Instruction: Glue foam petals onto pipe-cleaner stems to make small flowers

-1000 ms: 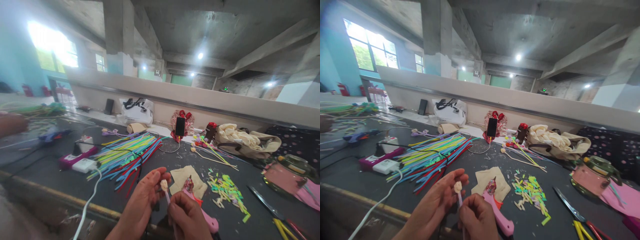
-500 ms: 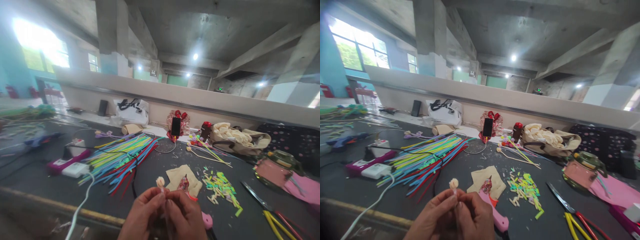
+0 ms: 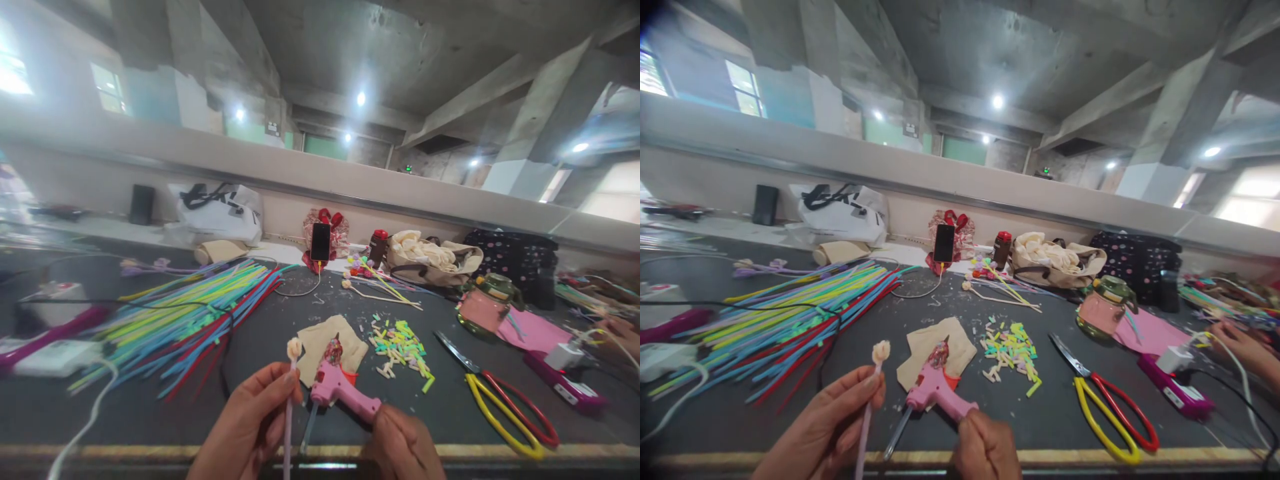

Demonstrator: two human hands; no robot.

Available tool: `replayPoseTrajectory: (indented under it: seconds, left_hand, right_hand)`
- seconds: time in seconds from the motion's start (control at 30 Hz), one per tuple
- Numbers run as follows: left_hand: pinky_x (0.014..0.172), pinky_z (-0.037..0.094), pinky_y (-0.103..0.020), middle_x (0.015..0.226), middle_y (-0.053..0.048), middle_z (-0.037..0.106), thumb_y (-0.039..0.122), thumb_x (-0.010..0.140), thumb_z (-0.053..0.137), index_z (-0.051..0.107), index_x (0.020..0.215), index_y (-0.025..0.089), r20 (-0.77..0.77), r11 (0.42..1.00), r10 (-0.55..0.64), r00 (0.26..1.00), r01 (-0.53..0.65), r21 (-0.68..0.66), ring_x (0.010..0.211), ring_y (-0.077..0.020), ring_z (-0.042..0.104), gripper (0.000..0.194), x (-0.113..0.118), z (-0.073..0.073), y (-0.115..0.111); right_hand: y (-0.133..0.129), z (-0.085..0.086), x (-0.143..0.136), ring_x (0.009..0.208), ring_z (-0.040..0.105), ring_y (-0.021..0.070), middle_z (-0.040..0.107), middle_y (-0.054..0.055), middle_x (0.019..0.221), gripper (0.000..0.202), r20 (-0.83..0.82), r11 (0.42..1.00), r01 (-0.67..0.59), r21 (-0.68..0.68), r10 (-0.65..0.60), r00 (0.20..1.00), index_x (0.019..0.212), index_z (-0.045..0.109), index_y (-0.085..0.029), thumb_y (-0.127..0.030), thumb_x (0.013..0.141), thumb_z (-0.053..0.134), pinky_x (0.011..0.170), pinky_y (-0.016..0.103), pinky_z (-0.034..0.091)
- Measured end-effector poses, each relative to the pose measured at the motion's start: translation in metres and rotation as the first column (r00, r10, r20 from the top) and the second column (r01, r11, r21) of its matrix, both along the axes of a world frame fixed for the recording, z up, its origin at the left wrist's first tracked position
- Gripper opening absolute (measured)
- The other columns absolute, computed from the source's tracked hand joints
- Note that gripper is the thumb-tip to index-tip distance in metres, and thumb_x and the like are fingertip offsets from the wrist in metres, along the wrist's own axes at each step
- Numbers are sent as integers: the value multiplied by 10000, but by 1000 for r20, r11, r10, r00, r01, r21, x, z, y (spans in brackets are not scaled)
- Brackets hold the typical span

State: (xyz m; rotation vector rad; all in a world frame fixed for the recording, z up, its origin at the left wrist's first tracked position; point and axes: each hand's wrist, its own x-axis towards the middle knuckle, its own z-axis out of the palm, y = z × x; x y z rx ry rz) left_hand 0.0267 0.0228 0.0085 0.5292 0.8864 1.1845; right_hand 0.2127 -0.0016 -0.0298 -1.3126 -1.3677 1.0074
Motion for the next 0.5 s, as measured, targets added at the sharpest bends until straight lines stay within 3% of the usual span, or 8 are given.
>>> replayPoseTrajectory:
  seconds: [0.1,0.17,0.23,0.37,0.5]
  left_hand:
    - [306,179,-77,367,89,386,307,598,719,567,549,146,-3,1000,-31,1000,31,0,292,16,264,227,-2,2,4]
    - [312,184,-78,405,80,426,296,605,714,562,556,145,-24,999,-24,999,24,21,308,16,282,220,-5,2,8]
    - [318,185,-83,439,66,468,296,628,697,556,549,138,-81,997,-27,996,33,69,325,16,286,226,-7,2,12]
    - [352,269,-111,489,32,544,306,667,653,533,560,132,-211,981,-67,975,103,164,362,-13,377,237,-4,0,26]
    - [310,252,-137,633,-25,644,345,749,517,485,697,153,-451,961,-87,888,194,197,385,-67,525,201,4,-3,42]
  right_hand:
    - [5,9,11,442,417,106,473,-18,479,320,289,982,-83,170,31,957,529,490,-181,-338,807,462,447,221,301]
    - [10,16,15,601,539,146,613,26,673,172,421,942,-158,295,21,907,695,602,-185,-245,806,484,559,233,382]
    - [17,19,14,782,569,188,641,47,868,120,514,905,-203,374,-20,857,852,623,-211,-202,773,534,686,267,411]
    - [31,15,4,926,525,266,601,88,1015,335,712,925,-233,301,-55,700,1015,587,-202,-213,680,608,791,367,400]
    - [41,8,-1,891,526,276,588,96,992,343,812,961,-198,192,-42,582,1046,570,-196,-263,710,565,764,393,403]
